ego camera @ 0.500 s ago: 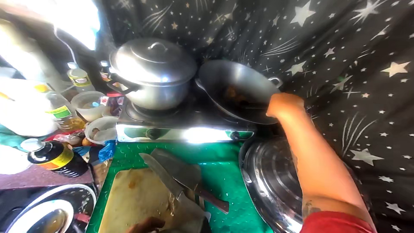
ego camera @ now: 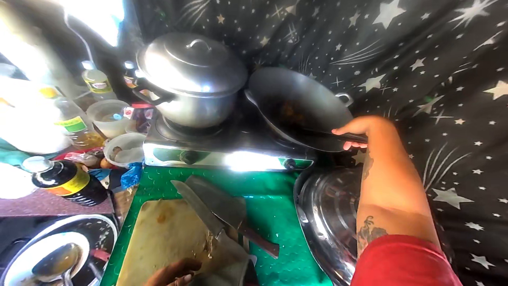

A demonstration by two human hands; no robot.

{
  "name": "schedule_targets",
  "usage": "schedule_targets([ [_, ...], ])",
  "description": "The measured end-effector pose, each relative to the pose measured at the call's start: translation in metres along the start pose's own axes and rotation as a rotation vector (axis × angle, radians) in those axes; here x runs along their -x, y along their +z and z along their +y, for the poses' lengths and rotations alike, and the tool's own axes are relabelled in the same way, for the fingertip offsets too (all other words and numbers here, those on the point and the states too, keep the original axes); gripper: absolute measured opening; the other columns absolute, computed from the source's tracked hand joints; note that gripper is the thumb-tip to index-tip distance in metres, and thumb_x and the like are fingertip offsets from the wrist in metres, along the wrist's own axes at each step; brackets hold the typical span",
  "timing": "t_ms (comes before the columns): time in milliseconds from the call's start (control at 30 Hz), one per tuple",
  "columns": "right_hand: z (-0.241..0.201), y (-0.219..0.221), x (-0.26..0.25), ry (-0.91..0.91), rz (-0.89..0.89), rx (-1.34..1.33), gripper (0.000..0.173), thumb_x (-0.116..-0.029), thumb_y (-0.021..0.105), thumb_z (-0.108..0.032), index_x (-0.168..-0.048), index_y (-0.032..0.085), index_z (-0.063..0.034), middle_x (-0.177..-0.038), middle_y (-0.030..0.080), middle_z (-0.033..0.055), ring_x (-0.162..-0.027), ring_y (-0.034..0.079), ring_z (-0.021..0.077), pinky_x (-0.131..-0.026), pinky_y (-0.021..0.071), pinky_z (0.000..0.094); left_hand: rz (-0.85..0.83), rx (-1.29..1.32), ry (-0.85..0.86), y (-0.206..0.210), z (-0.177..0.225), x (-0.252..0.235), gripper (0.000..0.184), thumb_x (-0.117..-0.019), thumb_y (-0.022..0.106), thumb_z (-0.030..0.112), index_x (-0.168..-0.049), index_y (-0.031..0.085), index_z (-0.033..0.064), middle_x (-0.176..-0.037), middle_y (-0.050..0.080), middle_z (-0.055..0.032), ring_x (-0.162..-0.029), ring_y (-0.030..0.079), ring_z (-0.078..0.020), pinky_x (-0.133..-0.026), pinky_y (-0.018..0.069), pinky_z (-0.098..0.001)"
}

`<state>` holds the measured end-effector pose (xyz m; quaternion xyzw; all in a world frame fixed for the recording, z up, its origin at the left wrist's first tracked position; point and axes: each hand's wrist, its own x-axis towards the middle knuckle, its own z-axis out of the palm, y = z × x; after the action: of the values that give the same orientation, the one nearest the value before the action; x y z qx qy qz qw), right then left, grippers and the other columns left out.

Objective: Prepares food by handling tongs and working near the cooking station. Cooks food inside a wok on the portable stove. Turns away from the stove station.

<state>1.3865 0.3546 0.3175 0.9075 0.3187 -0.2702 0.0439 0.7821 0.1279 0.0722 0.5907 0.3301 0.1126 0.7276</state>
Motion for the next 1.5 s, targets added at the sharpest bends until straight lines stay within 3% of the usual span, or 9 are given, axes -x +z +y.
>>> schedule_targets([
  [267, -0.009, 0.005, -0.007, 0.017, -0.16, -0.142, 0.053, -0.1046, 0.047, -0.057, -0.121, 0.064, -0.0099, -0.068, 0.066, 0.0071, -0.043, 0.051, 0.0093, -0.04, 0.0395, 0.0217, -0.008, 0.002, 0.022, 0.002, -0.001, -0.003, 0.041, -0.1054, 0.054, 0.032, -0.136, 0.06, 0.0056, -0.132, 0.067, -0.0067, -0.119, 0.064, -0.0125, -0.105, 0.0504, -0.0332],
  [500, 0.001, -0.02, -0.001, -0.161, 0.065, 0.02, 0.055, -0.1021, 0.056, -0.055, -0.11, 0.067, -0.0016, -0.061, 0.062, 0.0068, -0.04, 0.047, 0.0086, -0.038, 0.0387, 0.0229, 0.007, 0.08, 0.063, 0.001, -0.012, -0.005, 0.036, -0.1045, 0.057, 0.025, -0.134, 0.062, 0.0059, -0.131, 0.068, -0.0065, -0.12, 0.065, -0.014, -0.106, 0.0508, -0.0345],
  [600, 0.003, -0.037, 0.025, -0.248, 0.184, 0.108, 0.045, -0.1021, 0.061, -0.048, -0.114, 0.072, -0.0058, -0.07, 0.067, 0.0077, -0.044, 0.046, 0.0098, -0.043, 0.0397, 0.0268, 0.004, 0.058, 0.062, 0.001, -0.014, -0.008, 0.035, -0.1039, 0.057, 0.025, -0.133, 0.063, 0.007, -0.129, 0.069, -0.0047, -0.119, 0.065, -0.0127, -0.107, 0.0506, -0.0336],
  [700, 0.0, -0.044, 0.057, -0.295, 0.336, 0.126, 0.037, -0.0998, 0.069, -0.037, -0.119, 0.074, -0.0063, -0.084, 0.07, 0.0136, -0.058, 0.051, 0.0164, -0.056, 0.0447, 0.0362, 0.001, 0.046, 0.054, 0.002, -0.005, -0.007, 0.034, -0.1029, 0.056, 0.023, -0.132, 0.064, 0.0077, -0.127, 0.069, -0.0024, -0.116, 0.065, -0.0098, -0.104, 0.0512, -0.0307],
  [800, 0.005, -0.048, 0.066, -0.364, 0.445, 0.18, 0.041, -0.0989, 0.071, -0.035, -0.124, 0.071, -0.0028, -0.099, 0.07, 0.0242, -0.078, 0.062, 0.0337, -0.076, 0.0508, 0.055, -0.004, 0.058, 0.061, 0.002, -0.009, -0.008, 0.034, -0.1027, 0.057, 0.027, -0.132, 0.065, 0.0104, -0.126, 0.07, -0.0003, -0.115, 0.065, -0.0086, -0.104, 0.0513, -0.0299],
  [933, 0.006, -0.048, 0.08, -0.401, 0.552, 0.296, 0.045, -0.0977, 0.072, -0.037, -0.126, 0.071, -0.0023, -0.114, 0.068, 0.0314, -0.103, 0.065, 0.0481, -0.093, 0.0453, 0.0706, -0.003, 0.093, 0.08, 0.002, -0.016, -0.009, 0.036, -0.1014, 0.06, 0.033, -0.13, 0.066, 0.0124, -0.124, 0.071, -0.0002, -0.113, 0.066, -0.0093, -0.102, 0.0525, -0.0309],
  [1033, -0.001, -0.043, 0.098, -0.398, 0.585, 0.369, 0.048, -0.0968, 0.073, -0.038, -0.13, 0.07, -0.0039, -0.13, 0.063, 0.0327, -0.126, 0.056, 0.0521, -0.105, 0.0378, 0.0746, 0.002, 0.083, 0.063, 0.003, -0.01, -0.007, 0.036, -0.1018, 0.059, 0.032, -0.131, 0.065, 0.0126, -0.123, 0.07, 0.0009, -0.112, 0.066, -0.0078, -0.1, 0.0523, -0.0295],
  [1233, -0.025, -0.014, 0.133, -0.309, 0.677, 0.526, 0.045, -0.0977, 0.071, -0.038, -0.129, 0.07, -0.0053, -0.125, 0.065, 0.0331, -0.121, 0.059, 0.0543, -0.094, 0.0436, 0.0764, -0.011, 0.089, 0.063, 0.002, -0.008, -0.007, 0.038, -0.1004, 0.06, 0.038, -0.13, 0.066, 0.0144, -0.123, 0.071, 0.0003, -0.112, 0.066, -0.009, -0.1, 0.0526, -0.0311],
  [1500, -0.069, 0.074, 0.192, -0.296, 0.581, 0.709, 0.032, -0.0956, 0.074, -0.023, -0.101, 0.069, 0.0081, -0.108, 0.069, 0.0303, -0.104, 0.067, 0.0492, -0.081, 0.0533, 0.066, -0.01, 0.042, 0.049, 0.002, 0.001, -0.004, 0.035, -0.1021, 0.057, 0.028, -0.132, 0.064, 0.0115, -0.125, 0.07, 0.0012, -0.113, 0.065, -0.0073, -0.1, 0.0524, -0.0288],
])
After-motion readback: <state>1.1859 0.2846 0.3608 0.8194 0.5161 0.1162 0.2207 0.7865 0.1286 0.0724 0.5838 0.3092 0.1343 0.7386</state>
